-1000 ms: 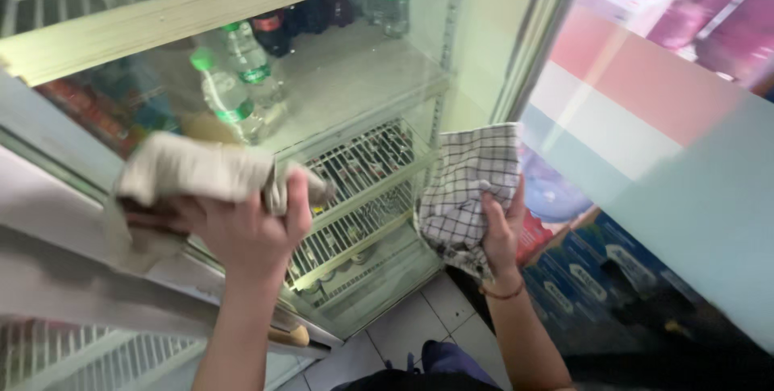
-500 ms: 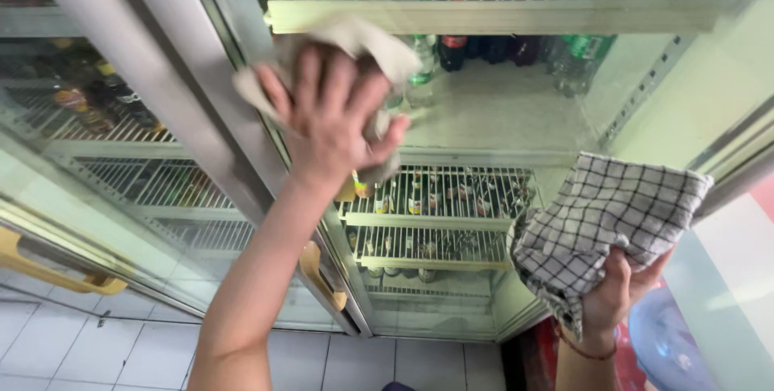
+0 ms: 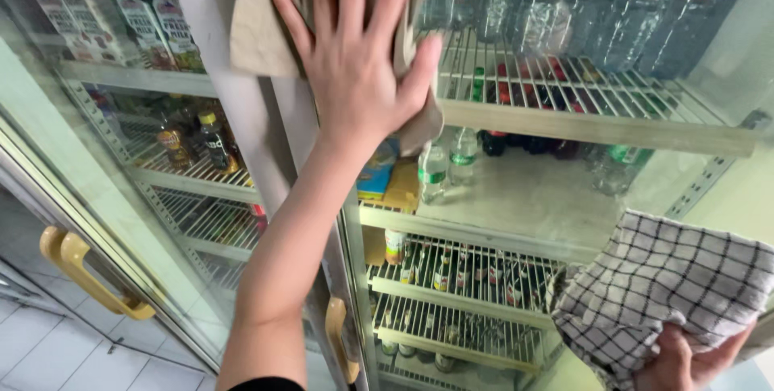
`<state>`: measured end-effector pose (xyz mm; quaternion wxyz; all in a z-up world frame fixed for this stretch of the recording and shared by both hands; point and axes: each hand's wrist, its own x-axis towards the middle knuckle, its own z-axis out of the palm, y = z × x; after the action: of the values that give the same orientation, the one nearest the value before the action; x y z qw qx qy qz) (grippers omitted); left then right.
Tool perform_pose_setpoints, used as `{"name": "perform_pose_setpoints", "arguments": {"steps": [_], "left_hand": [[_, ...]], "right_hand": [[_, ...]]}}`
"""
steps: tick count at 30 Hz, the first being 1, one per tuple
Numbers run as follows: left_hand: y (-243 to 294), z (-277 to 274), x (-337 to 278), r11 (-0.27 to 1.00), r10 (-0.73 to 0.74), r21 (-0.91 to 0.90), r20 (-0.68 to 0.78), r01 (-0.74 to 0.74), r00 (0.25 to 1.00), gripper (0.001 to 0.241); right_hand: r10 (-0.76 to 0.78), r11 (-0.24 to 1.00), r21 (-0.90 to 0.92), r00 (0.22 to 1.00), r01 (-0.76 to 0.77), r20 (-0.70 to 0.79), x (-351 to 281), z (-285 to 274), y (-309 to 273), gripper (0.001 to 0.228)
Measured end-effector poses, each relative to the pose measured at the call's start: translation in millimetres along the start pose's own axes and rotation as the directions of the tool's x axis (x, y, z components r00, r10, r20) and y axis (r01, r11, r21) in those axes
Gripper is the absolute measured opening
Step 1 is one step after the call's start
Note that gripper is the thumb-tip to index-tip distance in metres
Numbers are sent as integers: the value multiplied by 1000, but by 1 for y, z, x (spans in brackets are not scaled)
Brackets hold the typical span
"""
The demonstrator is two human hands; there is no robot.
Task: The person wipes the glass doors and interior shelves of a refrigerator using a cloth and a spray bottle. They spray cleaning liquid and wipe the surfaces, then place the cleaning items into a cardboard box.
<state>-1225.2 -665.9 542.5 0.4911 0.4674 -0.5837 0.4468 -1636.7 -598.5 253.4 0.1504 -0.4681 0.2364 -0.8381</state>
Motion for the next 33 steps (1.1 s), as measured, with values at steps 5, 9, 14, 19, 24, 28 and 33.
{"name": "perform_pose_setpoints", "arguments": {"steps": [5,9,14,19,24,28,33], "left_hand": [[81,4,61,944,323,-102,103,-313,941,54],[55,-2,27,633,760,-330,92,-701,643,65],[-37,-11,70,990,131,63,-117,-124,984,53],[48,10,118,926,196,-305,-122,-225,973,50],[44,-16,88,748,655,-264,141,-609,743,76],[-13,-33,93,962,263,40,143,-272,954,70],[22,0,134,984,-31,178,41,24,999,70]], "right_hand": [[-43,997,-66,998,40,-38,40,22,6,101],[-43,998,-56,998,40,-54,57,26,9,100],[-40,998,-53,998,38,-52,74,25,12,98],[-47,998,-37,997,44,-63,84,37,14,96],[-42,999,-17,997,41,-64,90,43,16,94],[-40,999,-3,998,40,-56,95,42,15,93],[-37,999,22,997,38,-65,96,43,16,91]]}}
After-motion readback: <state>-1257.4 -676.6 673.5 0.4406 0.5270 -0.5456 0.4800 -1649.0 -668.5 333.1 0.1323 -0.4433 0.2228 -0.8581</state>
